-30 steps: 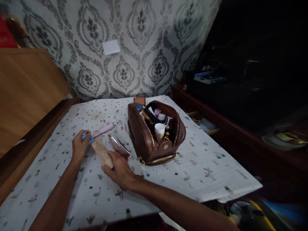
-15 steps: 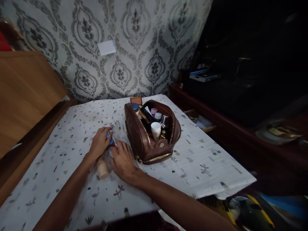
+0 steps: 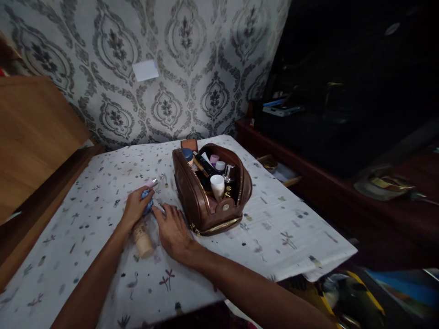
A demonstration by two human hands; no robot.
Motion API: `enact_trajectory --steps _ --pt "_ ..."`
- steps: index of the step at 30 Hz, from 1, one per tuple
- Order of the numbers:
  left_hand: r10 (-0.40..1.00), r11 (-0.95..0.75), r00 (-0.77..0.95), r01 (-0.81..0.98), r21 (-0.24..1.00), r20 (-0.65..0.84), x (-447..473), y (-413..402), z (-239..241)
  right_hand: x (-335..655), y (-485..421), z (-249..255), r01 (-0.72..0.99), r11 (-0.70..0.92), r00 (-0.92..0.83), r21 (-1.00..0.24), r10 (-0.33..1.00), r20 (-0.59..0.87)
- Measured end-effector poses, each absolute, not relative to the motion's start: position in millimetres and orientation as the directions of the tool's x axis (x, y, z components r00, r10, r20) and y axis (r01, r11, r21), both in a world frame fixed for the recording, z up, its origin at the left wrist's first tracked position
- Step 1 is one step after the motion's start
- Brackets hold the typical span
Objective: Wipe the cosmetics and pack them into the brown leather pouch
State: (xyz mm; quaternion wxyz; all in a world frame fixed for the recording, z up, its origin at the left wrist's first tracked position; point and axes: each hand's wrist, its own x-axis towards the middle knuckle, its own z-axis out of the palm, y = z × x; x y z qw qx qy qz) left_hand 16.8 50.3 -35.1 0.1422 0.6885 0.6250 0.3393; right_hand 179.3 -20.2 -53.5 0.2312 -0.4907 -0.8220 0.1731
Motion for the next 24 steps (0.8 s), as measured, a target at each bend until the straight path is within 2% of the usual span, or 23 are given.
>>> enact_trajectory --steps 3,7,9,13,16,18,24 --pt "0.961 -0.159 -0.057 0.684 0.712 0.269 12 48 -29 183 -21 -50 0.673 0.476 -0.411 -0.567 0.877 0.248" --pt "0.964 -0.033 -0.246 0.275 0.961 0.103 5 47 -23 186 -17 -50 0.426 0.472 -0.387 -0.772 0.866 0.317" --pt "0.961 -0.001 -0.273 0.135 0.991 0.038 3 47 -21 185 -13 -52 0.261 0.427 -0.366 -0.866 0.874 0.32" --pt "0.968 0.036 -0.251 0.044 0.998 -0.024 5 44 -17 180 -6 -62 -0.05 0.253 -0.349 -0.966 0.902 0.255" --pt "0.964 0.062 -0.257 -0.002 0.998 -0.06 4 43 -15 178 -2 -70 -0.277 -0.017 -0.426 -0.961 0.898 0.107" --pt "0.965 0.07 -0.252 -0.011 0.998 -0.07 0 42 -13 178 0 -71 -0.361 -0.194 -0.508 -0.912 0.861 0.018" --pt "0.98 0.105 -0.155 -0.121 0.987 -0.123 -9 41 -8 185 -2 -56 -0.482 -0.456 -0.609 -0.748 0.788 -0.089"
